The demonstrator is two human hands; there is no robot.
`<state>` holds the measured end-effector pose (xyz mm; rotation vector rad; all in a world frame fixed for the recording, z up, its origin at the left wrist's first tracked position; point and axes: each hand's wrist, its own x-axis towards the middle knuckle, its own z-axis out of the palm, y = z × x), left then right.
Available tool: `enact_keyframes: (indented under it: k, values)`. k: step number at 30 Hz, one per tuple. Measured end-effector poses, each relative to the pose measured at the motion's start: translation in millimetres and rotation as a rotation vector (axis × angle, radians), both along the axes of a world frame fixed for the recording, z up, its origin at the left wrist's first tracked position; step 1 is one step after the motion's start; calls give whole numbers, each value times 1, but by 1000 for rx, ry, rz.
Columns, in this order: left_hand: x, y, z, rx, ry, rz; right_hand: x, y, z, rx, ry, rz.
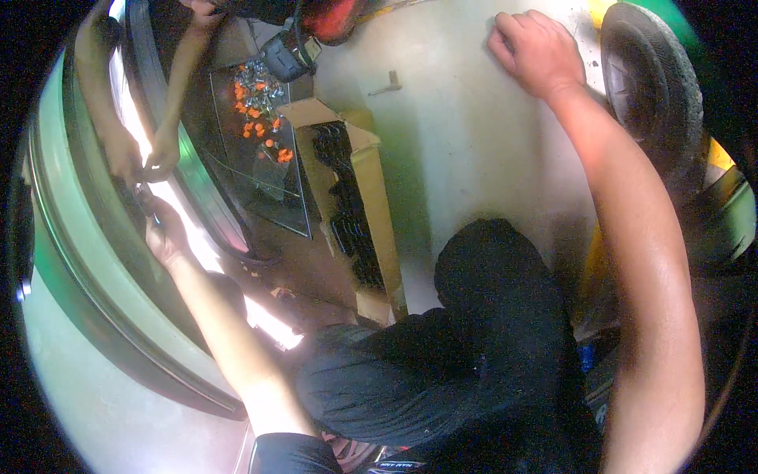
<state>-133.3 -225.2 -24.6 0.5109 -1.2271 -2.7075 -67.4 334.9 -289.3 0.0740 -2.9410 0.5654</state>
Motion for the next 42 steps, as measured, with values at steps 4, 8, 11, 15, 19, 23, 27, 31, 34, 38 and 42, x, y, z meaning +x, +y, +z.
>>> enact_keyframes:
  k: [4,8,11,15,19,23,27,31,34,38,42]
  values:
    - [-2,-4,1,8,-31,52,0,1,-1,-24,31,12]
    - [-2,-5,-1,99,-64,43,1,2,-3,-25,22,15]
    - [-1,-12,1,101,-75,9,0,2,-3,-32,32,11]
    - [0,-13,2,145,-65,-51,0,0,0,-18,36,6]
    - [-1,-7,2,153,-76,-28,1,0,-1,-25,18,-3]
    - [-1,-3,3,71,-97,-8,1,0,-2,-16,14,-10]
    - [0,9,4,100,-106,68,0,-2,6,-21,30,8]
    - [-1,9,7,66,-117,96,0,-2,7,-29,18,0]
    - [-2,13,3,82,-122,90,1,-1,7,-22,-10,0]
    - [-3,4,3,94,-98,87,1,-1,8,-3,-6,-13]
    - [-2,-7,4,112,-73,46,1,-4,9,-5,0,-4]
